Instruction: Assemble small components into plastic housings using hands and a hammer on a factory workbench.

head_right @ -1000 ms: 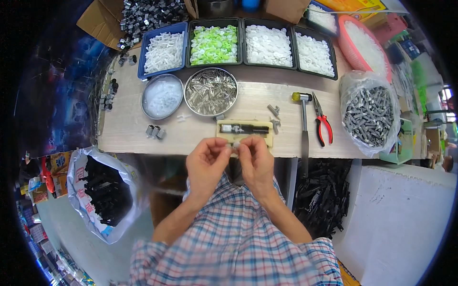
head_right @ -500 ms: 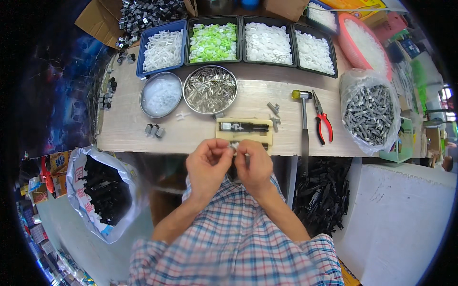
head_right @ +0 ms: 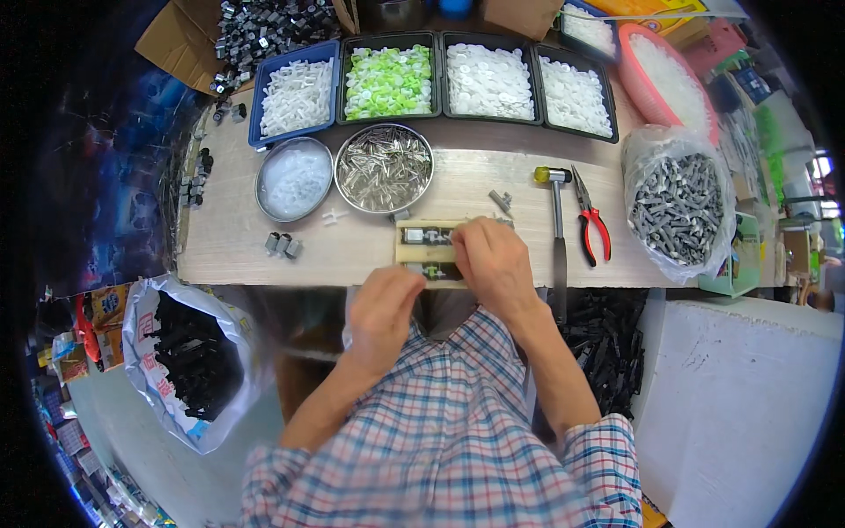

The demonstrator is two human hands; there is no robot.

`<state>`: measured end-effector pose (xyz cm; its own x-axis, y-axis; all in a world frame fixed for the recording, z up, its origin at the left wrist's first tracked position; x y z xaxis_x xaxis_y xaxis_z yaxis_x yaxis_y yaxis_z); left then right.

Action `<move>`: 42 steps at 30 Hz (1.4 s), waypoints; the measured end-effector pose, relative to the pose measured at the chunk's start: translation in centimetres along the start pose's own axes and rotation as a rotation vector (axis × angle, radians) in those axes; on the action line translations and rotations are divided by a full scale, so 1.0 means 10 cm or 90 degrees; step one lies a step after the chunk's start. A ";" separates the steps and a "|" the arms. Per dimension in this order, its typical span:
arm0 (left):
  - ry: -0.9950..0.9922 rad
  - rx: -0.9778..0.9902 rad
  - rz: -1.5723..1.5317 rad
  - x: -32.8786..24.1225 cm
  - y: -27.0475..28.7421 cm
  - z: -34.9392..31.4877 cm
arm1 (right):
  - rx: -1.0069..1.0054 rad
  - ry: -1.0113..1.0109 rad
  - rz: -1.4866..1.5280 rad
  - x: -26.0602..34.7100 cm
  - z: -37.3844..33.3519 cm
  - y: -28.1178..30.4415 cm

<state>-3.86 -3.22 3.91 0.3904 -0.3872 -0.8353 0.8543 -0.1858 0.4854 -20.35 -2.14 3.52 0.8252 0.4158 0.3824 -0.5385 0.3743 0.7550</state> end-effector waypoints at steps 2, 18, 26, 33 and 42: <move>-0.052 0.008 0.038 0.01 -0.11 0.02 | 0.103 0.019 -0.037 -0.08 0.04 -0.14; -0.166 0.087 0.363 -0.05 -0.68 -0.10 | 0.203 0.010 0.150 -0.26 0.11 -0.29; -0.175 0.097 0.433 -0.15 -0.84 -0.08 | -0.145 -0.142 -0.234 -1.92 0.46 0.76; -0.159 0.105 0.353 -0.10 -0.73 -0.07 | 0.187 -0.248 -0.234 -2.56 0.72 0.58; -0.040 0.029 0.025 -0.21 -0.22 0.12 | 0.207 -0.199 -0.175 -2.61 0.67 0.62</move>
<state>-6.96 -3.07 4.85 0.3990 -0.4511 -0.7983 0.8221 -0.2098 0.5294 -44.08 -16.22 1.83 0.9668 0.0530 0.2500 -0.2550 0.1382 0.9570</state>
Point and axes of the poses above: each hand's wrist, its own z-axis towards the middle knuckle, its own y-axis out of the back of the hand, x = y × z, the point moved 8 cm from there along z, towards the middle knuckle, and after that the axes turned 12 degrees about y, right-handed, at the moved point
